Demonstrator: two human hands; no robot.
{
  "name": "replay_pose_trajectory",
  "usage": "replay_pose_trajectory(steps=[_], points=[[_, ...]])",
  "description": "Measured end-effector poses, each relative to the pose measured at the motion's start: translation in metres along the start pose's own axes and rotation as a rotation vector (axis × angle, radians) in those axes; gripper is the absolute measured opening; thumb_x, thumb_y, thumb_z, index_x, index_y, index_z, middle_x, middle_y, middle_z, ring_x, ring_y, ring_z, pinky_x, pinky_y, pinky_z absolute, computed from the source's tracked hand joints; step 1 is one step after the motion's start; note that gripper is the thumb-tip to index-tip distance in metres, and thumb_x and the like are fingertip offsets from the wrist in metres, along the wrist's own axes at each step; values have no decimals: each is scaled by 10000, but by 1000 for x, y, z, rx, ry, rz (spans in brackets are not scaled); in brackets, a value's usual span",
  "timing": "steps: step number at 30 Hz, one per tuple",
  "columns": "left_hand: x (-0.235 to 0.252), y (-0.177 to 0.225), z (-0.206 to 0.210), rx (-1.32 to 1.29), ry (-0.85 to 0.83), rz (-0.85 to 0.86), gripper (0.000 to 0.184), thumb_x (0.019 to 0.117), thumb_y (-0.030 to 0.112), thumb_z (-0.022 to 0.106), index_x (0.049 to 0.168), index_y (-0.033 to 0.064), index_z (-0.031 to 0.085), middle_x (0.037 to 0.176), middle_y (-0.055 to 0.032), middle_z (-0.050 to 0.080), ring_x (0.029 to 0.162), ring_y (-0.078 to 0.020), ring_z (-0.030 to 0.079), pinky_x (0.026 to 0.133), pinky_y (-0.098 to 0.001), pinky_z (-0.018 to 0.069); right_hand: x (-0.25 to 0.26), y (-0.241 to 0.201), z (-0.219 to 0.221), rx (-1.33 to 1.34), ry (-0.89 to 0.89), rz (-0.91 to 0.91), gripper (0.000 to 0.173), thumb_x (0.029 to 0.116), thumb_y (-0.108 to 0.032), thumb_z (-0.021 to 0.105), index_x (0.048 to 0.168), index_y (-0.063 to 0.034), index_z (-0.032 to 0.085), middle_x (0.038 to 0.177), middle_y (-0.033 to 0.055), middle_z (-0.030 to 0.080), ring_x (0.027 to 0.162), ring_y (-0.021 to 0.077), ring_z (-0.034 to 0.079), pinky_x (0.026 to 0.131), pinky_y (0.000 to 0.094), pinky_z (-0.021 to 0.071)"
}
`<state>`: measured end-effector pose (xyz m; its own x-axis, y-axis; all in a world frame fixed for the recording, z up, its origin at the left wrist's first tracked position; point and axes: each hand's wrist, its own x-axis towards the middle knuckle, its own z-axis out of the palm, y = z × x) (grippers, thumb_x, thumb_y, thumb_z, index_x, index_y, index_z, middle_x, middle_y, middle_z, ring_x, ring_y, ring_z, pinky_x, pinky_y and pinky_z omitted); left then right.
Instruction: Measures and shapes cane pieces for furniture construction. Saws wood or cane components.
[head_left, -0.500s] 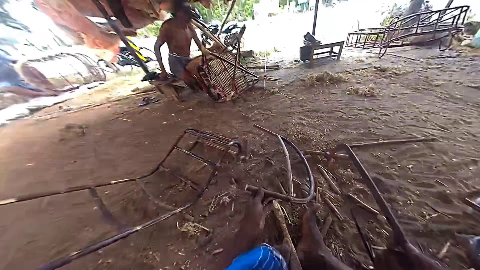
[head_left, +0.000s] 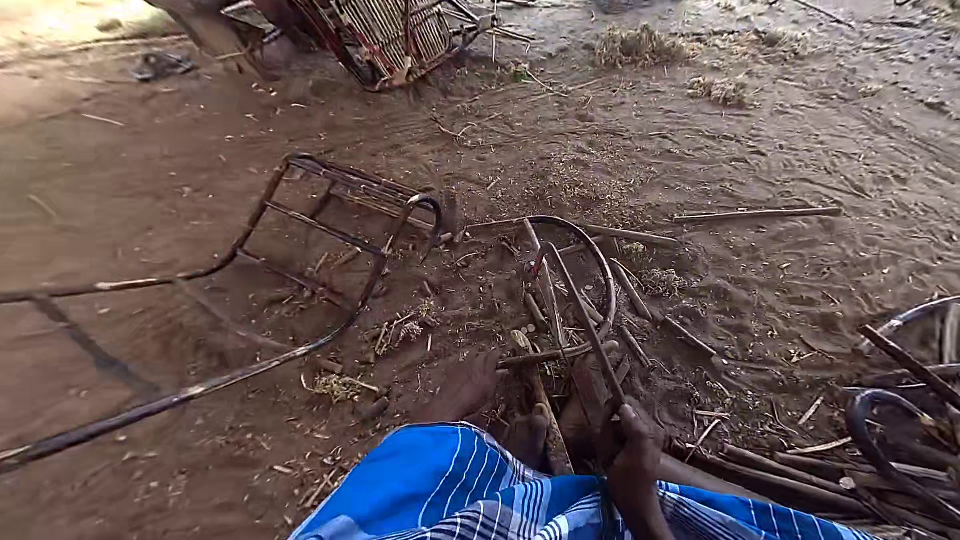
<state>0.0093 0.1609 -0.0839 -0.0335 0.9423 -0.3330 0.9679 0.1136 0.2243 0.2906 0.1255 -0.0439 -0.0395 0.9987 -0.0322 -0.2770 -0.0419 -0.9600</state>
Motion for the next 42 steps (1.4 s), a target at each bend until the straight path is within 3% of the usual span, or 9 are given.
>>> replay_pose_trajectory(steps=[2, 4, 14, 22, 26, 33, 36, 39, 42], points=[[15, 13, 7, 2, -15, -17, 455, 1086, 436, 450, 1228, 46, 638, 1137, -186, 690, 1076, -373, 688, 903, -555, 565, -13, 2, 10, 31, -4, -11, 405, 1030, -454, 474, 832, -134, 624, 508, -80, 408, 406, 34, 390, 405, 227, 384], [24, 30, 7, 7, -6, -57, 467, 1087, 436, 444, 1233, 37, 637, 1087, -208, 704, 1028, -400, 703, 876, -580, 568, -26, 5, 11, 45, -2, -10, 407, 1035, -451, 494, 827, -129, 631, 517, -66, 419, 413, 42, 401, 413, 226, 390], [28, 31, 3, 39, -101, -39, 478, 1093, 436, 437, 1334, 46, 574, 1129, -209, 701, 1024, -400, 710, 881, -580, 566, -58, 3, -2, -61, -41, 76, 410, 1034, -449, 505, 829, -114, 623, 542, -75, 389, 421, 24, 346, 403, 205, 333], [31, 31, 8, 76, -102, -48, 406, 1003, 325, 586, 1298, 46, 586, 1079, -200, 711, 987, -397, 717, 836, -578, 575, -67, -9, -13, -109, -79, 63, 422, 1048, -464, 490, 868, -111, 634, 538, -78, 382, 415, 21, 342, 390, 202, 322], [31, 41, 2, 67, -110, -149, 281, 1025, 179, 551, 1255, 41, 633, 1065, -240, 709, 1001, -447, 702, 820, -620, 561, -64, -12, -16, -163, -87, 74, 436, 1056, -467, 462, 878, -110, 638, 555, -67, 419, 426, 36, 367, 397, 213, 344], [30, 42, 0, 42, -106, -157, 244, 1047, 134, 500, 1208, 23, 646, 1048, -241, 709, 986, -450, 704, 822, -614, 559, -69, -25, -15, -243, -102, 86, 424, 1064, -454, 447, 888, -115, 633, 561, -72, 418, 424, 31, 360, 392, 214, 339], [33, 35, 8, 10, -27, -133, 211, 1037, 119, 514, 1127, 7, 669, 984, -244, 710, 946, -455, 706, 800, -615, 560, -55, -36, -6, -332, -93, 65, 455, 1070, -467, 424, 866, -117, 633, 567, -63, 439, 434, 41, 386, 399, 228, 365], [36, 31, 15, 24, -37, -127, 232, 1042, 152, 527, 1181, 14, 651, 1026, -259, 699, 961, -468, 697, 803, -639, 552, -16, -33, 16, -507, -100, 57, 451, 1052, -400, 406, 814, -100, 646, 601, -3, 504, 470, 123, 454, 433, 324, 421], [37, 33, 13, 40, -13, -120, 219, 1025, 173, 561, 1129, 19, 676, 987, -251, 709, 941, -466, 703, 789, -643, 549, 23, -25, 34, -568, -143, 127, 488, 1055, -456, 351, 805, -140, 625, 565, 27, 457, 428, 160, 408, 401, 334, 369]])
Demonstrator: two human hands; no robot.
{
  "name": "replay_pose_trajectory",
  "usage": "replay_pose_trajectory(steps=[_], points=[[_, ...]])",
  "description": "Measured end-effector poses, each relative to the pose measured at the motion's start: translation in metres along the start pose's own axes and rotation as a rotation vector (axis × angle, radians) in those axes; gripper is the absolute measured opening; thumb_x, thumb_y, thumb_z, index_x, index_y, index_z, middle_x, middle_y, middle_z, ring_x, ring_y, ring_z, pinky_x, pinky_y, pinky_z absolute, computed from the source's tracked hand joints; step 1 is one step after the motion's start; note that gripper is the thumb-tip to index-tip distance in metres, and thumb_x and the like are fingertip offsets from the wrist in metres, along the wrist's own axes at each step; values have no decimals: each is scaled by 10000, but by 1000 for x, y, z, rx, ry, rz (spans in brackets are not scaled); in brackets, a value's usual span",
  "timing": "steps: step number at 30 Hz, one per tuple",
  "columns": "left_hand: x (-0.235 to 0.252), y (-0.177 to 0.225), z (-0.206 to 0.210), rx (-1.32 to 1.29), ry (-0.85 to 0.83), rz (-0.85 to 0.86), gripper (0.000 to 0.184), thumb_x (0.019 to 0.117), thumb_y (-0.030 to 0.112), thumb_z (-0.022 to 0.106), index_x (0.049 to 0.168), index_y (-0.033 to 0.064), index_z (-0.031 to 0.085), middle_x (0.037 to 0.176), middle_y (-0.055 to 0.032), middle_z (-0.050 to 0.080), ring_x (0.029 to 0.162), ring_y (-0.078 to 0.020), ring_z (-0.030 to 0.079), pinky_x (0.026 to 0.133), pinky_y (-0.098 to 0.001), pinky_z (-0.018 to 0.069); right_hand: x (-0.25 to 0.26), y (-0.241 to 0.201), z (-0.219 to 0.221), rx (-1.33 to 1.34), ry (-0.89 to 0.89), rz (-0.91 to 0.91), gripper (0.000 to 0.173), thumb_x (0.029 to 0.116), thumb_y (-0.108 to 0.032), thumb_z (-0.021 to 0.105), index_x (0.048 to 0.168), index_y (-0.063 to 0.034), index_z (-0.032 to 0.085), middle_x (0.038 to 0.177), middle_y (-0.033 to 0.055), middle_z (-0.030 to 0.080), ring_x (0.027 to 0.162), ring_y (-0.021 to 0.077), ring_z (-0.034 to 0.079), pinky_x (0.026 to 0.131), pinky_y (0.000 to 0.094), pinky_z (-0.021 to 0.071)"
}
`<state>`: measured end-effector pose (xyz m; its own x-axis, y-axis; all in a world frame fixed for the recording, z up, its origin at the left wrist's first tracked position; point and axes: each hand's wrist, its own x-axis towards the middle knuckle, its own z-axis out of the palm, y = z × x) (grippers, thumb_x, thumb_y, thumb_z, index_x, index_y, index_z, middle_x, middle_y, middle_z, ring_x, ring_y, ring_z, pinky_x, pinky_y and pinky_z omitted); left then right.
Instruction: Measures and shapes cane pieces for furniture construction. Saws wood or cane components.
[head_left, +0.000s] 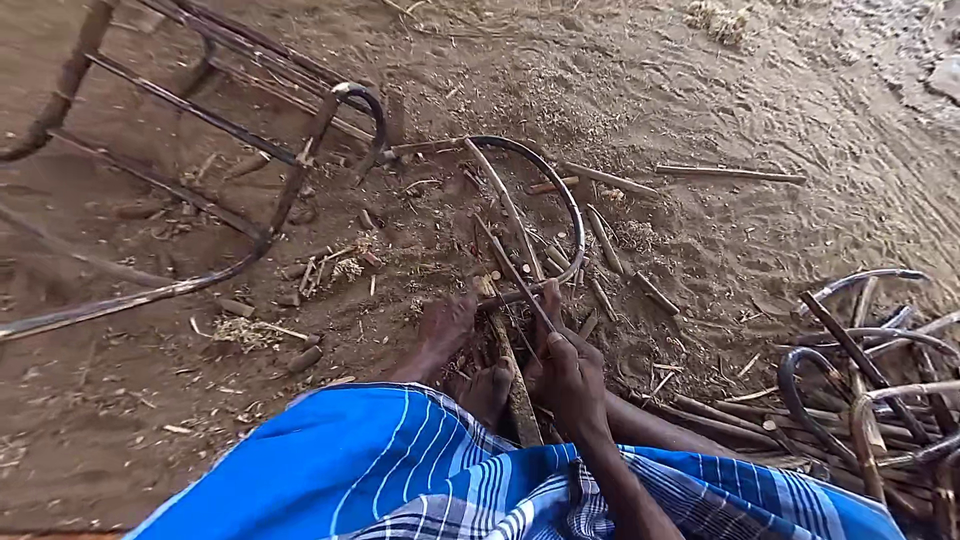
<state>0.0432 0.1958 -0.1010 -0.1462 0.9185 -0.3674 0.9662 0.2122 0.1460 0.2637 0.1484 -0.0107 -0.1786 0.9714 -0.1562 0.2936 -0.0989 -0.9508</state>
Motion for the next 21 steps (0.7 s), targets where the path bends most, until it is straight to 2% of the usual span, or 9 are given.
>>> replay_pose_trajectory(steps=[2, 5, 7, 9, 12, 15, 17, 19, 21], points=[[-4, 0, -4, -6, -12, -12, 197, 1018, 162, 567, 1096, 15, 672, 969, -249, 706, 940, -468, 700, 794, -640, 546, 1, 6, -1, 80, -21, 10, 475, 1046, -468, 357, 819, -140, 614, 532, 22, 415, 396, 148, 373, 377, 317, 347], [-7, 0, -2, -30, -4, -15, 180, 1018, 147, 558, 1081, 28, 677, 955, -224, 708, 919, -440, 707, 787, -614, 563, -29, 36, -9, 283, 45, -44, 480, 1039, -485, 434, 797, -116, 624, 540, -27, 451, 433, 95, 419, 417, 292, 399], [4, -9, -3, -30, 14, -13, 189, 1012, 139, 555, 1110, 33, 677, 961, -218, 712, 908, -437, 710, 792, -612, 565, -11, 49, 10, 360, 67, -88, 473, 1018, -516, 474, 769, -139, 614, 544, -61, 458, 445, 56, 432, 428, 262, 415], [0, -8, 1, -58, -55, -17, 210, 1010, 154, 571, 1162, 39, 660, 1021, -229, 709, 951, -450, 704, 812, -636, 554, 11, 57, 33, 277, 15, -52, 508, 1028, -558, 406, 837, -136, 616, 581, -34, 472, 470, 92, 442, 447, 298, 426], [-3, -4, -5, -74, -57, 4, 196, 988, 160, 601, 1099, 16, 673, 978, -240, 706, 931, -456, 704, 765, -638, 551, 30, 62, 41, 238, -54, -84, 521, 1058, -552, 328, 910, -141, 612, 581, 5, 434, 440, 122, 410, 403, 302, 391], [-11, -5, -2, -85, 29, 21, 171, 990, 169, 603, 1065, 39, 685, 927, -203, 706, 882, -420, 711, 755, -608, 570, -19, 74, 19, 342, 38, -125, 489, 1046, -513, 438, 925, -110, 685, 679, -8, 594, 590, 103, 583, 548, 314, 533], [-6, -7, 6, -89, 157, 5, 128, 993, 163, 620, 1025, 58, 685, 881, -184, 693, 834, -397, 703, 729, -586, 573, -9, 76, 24, 301, 34, -133, 492, 1027, -550, 474, 909, -115, 672, 642, -40, 566, 548, 67, 552, 514, 270, 511], [-5, -11, 6, -74, 21, 22, 163, 998, 146, 599, 1083, 40, 688, 951, -206, 707, 898, -425, 708, 762, -616, 562, 6, 68, 33, 78, -81, -43, 508, 1066, -492, 371, 984, -85, 665, 657, 22, 544, 549, 141, 522, 514, 342, 482], [-2, -9, 3, -90, -28, 37, 163, 993, 133, 589, 1074, 29, 685, 953, -227, 705, 903, -452, 702, 746, -645, 549, 24, 66, 42, 93, -81, -79, 463, 1081, -480, 312, 942, -151, 606, 595, 14, 438, 448, 126, 414, 399, 286, 375]])
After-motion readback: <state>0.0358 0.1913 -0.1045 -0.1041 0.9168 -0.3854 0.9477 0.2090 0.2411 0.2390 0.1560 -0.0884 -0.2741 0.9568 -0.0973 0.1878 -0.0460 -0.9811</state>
